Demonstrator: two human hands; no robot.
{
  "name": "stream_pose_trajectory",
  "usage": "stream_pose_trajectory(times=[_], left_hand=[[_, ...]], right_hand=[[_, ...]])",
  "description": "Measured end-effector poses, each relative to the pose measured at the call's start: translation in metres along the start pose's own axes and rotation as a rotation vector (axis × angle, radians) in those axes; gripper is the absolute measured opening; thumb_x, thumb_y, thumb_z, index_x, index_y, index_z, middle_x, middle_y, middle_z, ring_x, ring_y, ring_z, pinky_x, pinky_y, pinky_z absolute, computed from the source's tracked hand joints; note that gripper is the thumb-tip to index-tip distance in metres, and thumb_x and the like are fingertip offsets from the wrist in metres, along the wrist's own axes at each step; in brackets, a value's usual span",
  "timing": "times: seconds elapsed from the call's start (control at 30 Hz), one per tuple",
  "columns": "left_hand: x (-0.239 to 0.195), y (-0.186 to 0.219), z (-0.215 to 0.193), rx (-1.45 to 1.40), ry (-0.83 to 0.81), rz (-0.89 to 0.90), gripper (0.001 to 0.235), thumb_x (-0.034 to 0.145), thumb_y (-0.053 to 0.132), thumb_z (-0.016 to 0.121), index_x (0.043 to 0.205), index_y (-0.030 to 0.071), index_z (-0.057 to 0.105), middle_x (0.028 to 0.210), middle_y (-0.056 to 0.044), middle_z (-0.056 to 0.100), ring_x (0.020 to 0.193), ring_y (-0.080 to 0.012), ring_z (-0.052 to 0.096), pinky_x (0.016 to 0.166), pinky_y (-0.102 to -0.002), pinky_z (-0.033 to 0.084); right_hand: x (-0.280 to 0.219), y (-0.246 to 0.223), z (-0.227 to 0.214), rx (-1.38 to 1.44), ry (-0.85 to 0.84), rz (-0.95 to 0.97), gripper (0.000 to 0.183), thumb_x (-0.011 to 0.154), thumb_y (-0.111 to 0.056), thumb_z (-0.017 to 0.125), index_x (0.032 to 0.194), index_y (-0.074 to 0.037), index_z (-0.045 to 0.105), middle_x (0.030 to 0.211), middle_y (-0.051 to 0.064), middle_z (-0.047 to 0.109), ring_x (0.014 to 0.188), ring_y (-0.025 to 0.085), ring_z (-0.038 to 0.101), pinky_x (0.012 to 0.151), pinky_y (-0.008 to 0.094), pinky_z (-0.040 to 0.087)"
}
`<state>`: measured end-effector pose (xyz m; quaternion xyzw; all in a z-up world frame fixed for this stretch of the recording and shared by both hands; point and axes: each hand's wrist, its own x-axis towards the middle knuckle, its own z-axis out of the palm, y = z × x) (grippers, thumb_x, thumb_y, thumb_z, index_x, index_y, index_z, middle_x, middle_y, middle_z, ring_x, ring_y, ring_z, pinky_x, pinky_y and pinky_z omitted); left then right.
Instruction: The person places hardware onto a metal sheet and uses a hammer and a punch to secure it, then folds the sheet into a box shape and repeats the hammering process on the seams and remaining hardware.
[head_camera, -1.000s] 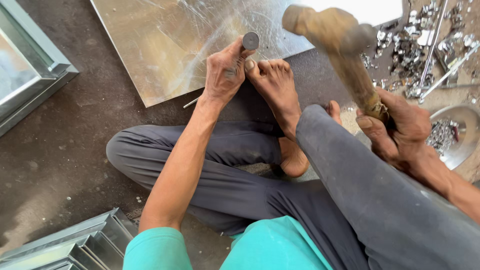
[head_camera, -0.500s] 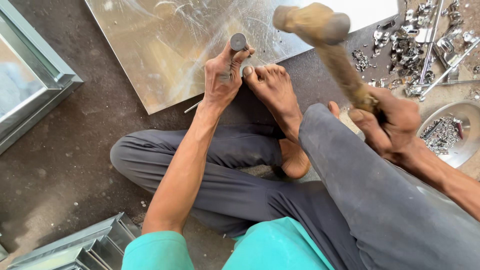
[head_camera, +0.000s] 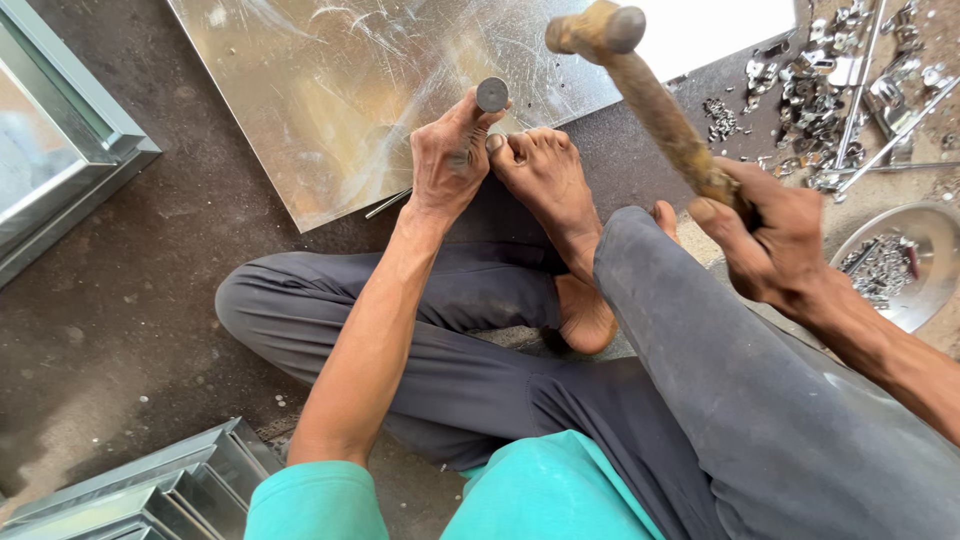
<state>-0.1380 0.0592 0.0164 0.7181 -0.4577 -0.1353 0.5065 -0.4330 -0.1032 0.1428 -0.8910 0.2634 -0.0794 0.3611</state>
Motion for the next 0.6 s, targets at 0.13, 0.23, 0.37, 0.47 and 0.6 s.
stream_pose_trajectory(times=[0.13,0.23,0.37,0.47,0.6], left_hand=[[-0.002,-0.001,0.002,0.082,0.002,0.022,0.022,0.098,0.007,0.070,0.119,0.011,0.065,0.100,-0.008,0.076,0.080,-0.0285,0.075,0.064,-0.038,0.059],[-0.005,0.000,0.001,0.098,-0.019,0.005,0.027,0.094,0.003,0.071,0.120,0.010,0.065,0.098,-0.011,0.074,0.081,-0.0307,0.075,0.067,-0.039,0.059],[0.001,-0.001,0.002,0.073,0.084,0.082,0.028,0.092,0.007,0.070,0.120,0.008,0.065,0.102,-0.014,0.074,0.085,-0.0298,0.076,0.070,-0.036,0.061],[0.008,-0.008,0.001,-0.074,0.060,0.008,0.012,0.106,0.013,0.066,0.117,0.009,0.064,0.104,-0.007,0.079,0.093,-0.0235,0.081,0.074,-0.033,0.063],[0.006,-0.008,0.002,0.014,-0.014,-0.010,0.015,0.105,0.015,0.065,0.118,0.007,0.066,0.098,-0.007,0.079,0.084,-0.0227,0.078,0.069,-0.034,0.062]], right_hand=[[-0.009,-0.009,-0.009,-0.003,0.151,-0.201,0.027,0.113,-0.021,0.063,0.129,0.001,0.063,0.071,0.007,0.059,0.055,0.011,0.053,0.052,0.029,0.043],[-0.004,-0.011,-0.001,0.044,-0.059,-0.063,0.031,0.105,-0.018,0.063,0.127,0.004,0.061,0.072,0.005,0.062,0.054,0.009,0.056,0.049,0.027,0.044],[0.000,-0.009,-0.005,0.034,-0.095,-0.018,0.029,0.101,-0.014,0.062,0.123,0.005,0.063,0.068,0.004,0.060,0.052,0.010,0.055,0.045,0.025,0.043],[-0.003,-0.008,-0.016,0.018,0.098,-0.148,0.020,0.106,-0.013,0.060,0.118,0.002,0.065,0.069,0.006,0.061,0.054,0.009,0.056,0.047,0.024,0.044],[-0.011,-0.014,-0.024,0.014,0.226,-0.269,0.021,0.109,-0.013,0.061,0.116,0.007,0.061,0.080,0.010,0.066,0.060,0.010,0.059,0.052,0.027,0.046]])
